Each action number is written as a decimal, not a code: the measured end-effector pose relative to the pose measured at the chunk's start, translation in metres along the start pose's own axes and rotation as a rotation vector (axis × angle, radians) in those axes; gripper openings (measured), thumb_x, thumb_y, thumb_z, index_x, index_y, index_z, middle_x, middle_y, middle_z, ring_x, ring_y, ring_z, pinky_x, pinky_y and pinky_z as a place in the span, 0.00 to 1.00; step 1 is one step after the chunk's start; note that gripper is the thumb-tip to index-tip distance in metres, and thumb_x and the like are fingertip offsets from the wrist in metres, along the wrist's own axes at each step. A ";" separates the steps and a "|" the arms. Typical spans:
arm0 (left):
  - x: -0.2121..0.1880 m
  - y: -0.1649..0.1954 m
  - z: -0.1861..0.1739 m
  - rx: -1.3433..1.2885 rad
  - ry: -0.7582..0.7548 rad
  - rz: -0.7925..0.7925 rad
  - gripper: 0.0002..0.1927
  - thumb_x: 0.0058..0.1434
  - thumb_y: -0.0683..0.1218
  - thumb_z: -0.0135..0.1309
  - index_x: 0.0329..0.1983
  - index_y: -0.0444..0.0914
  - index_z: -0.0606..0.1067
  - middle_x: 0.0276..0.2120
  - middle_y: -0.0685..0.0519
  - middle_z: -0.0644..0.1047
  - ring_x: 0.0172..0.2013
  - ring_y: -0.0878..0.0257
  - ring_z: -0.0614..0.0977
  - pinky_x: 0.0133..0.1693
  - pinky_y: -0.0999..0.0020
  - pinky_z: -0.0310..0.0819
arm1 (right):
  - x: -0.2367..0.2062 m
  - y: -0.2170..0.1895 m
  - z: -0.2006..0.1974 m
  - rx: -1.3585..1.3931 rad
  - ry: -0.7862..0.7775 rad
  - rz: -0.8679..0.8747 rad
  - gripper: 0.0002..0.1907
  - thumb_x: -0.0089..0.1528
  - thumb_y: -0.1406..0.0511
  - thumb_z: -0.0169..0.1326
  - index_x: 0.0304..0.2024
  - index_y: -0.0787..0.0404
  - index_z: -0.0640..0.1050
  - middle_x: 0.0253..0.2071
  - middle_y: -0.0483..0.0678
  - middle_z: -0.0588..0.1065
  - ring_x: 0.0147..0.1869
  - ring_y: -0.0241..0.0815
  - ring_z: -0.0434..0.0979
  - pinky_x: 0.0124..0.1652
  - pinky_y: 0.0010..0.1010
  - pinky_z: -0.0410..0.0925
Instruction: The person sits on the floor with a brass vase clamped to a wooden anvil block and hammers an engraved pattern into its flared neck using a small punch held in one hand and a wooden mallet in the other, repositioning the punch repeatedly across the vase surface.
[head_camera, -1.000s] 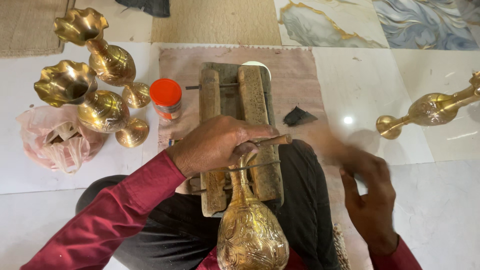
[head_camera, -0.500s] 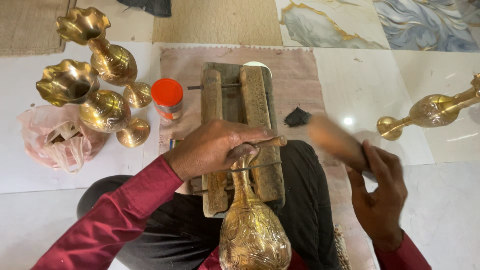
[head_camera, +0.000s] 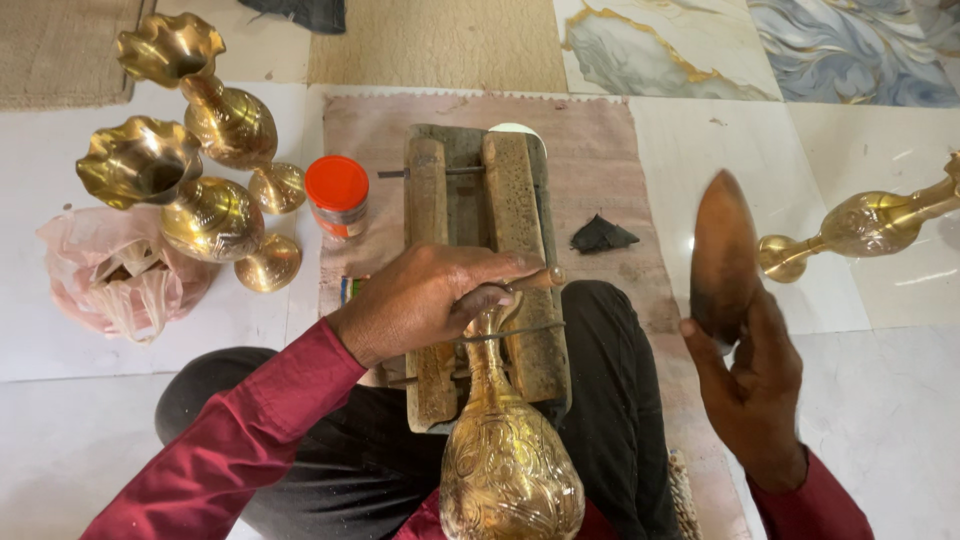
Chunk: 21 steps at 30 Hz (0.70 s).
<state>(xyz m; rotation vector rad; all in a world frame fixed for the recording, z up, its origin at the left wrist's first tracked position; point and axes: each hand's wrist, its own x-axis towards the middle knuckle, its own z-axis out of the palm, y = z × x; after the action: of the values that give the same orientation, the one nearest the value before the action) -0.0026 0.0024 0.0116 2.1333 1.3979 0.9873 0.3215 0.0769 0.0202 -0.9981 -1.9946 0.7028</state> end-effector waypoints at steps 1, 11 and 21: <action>-0.001 0.001 0.000 -0.010 -0.005 0.001 0.25 0.62 0.42 0.62 0.63 0.47 0.74 0.50 0.54 0.83 0.41 0.60 0.88 0.43 0.63 0.85 | 0.000 -0.002 -0.001 -0.207 -0.012 -0.138 0.27 0.61 0.75 0.60 0.63 0.61 0.72 0.47 0.51 0.73 0.50 0.44 0.73 0.47 0.35 0.68; 0.001 -0.003 -0.004 -0.003 0.016 0.100 0.25 0.61 0.41 0.62 0.63 0.45 0.74 0.52 0.52 0.82 0.45 0.57 0.87 0.44 0.61 0.84 | 0.008 -0.012 -0.007 -0.312 -0.026 -0.267 0.28 0.59 0.76 0.58 0.63 0.63 0.72 0.55 0.56 0.72 0.58 0.47 0.75 0.51 0.35 0.73; -0.003 -0.008 -0.001 -0.034 -0.003 0.031 0.29 0.58 0.37 0.61 0.64 0.43 0.72 0.54 0.51 0.81 0.44 0.61 0.87 0.46 0.64 0.84 | 0.014 -0.020 -0.007 -0.031 -0.066 -0.115 0.29 0.63 0.73 0.59 0.66 0.55 0.69 0.51 0.47 0.74 0.45 0.36 0.75 0.38 0.28 0.68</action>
<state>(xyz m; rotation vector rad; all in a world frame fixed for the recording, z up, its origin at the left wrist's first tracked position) -0.0091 0.0032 0.0066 2.1372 1.3408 1.0123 0.3137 0.0790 0.0440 -0.8801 -2.1077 0.6511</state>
